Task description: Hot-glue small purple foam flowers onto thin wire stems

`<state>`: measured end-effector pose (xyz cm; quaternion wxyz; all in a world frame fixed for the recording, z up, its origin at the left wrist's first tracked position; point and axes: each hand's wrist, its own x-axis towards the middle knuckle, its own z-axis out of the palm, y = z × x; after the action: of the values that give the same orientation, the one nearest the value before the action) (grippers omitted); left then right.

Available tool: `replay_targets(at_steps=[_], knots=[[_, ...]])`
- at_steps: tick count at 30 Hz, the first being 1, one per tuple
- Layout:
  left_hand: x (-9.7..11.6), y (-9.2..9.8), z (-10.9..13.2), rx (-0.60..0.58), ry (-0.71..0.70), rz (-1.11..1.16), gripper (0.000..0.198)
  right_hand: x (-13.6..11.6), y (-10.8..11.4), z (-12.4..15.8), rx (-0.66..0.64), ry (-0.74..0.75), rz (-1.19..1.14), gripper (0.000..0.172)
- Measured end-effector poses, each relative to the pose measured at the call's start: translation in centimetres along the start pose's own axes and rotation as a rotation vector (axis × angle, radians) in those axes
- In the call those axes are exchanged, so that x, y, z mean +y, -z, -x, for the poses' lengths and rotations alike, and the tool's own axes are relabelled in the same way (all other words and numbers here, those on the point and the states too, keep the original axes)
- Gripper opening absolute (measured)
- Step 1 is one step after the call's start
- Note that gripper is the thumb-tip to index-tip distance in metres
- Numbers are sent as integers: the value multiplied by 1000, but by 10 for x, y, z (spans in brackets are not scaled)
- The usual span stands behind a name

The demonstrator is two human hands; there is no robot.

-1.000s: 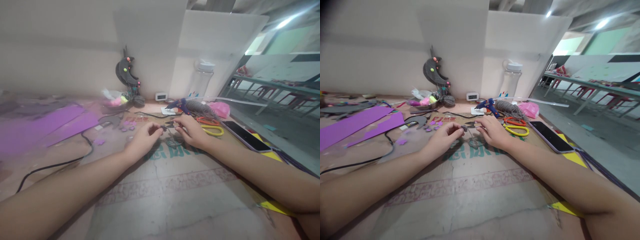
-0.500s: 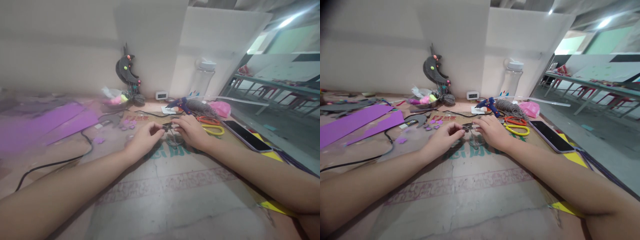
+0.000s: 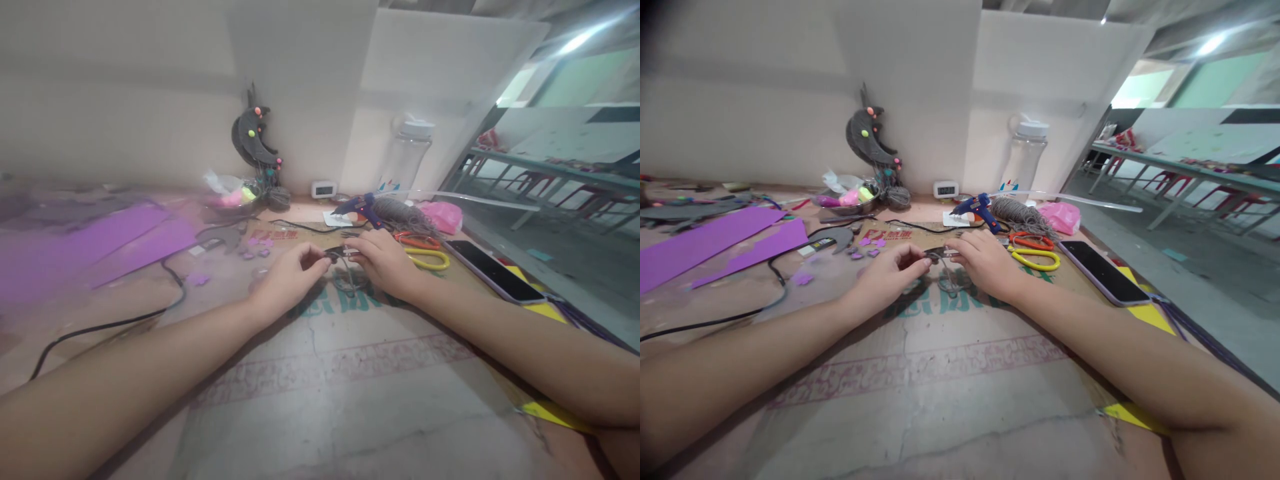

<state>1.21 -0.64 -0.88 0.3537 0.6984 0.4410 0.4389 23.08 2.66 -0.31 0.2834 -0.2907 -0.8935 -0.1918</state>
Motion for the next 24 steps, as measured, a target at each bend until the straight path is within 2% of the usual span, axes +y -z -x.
replay_targets(at_steps=[12,16,20,24], knots=[[1,-1,-1,-8,14,40,12,-1,0,0,32,11,-31,22],[1,-1,-1,-4,21,64,14,2,-4,0,61,-134,-99,26],[1,0,-1,-6,33,53,16,11,-13,2,-29,-320,-169,29],[0,0,-1,5,18,44,16,17,-18,2,-110,-357,-221,30]])
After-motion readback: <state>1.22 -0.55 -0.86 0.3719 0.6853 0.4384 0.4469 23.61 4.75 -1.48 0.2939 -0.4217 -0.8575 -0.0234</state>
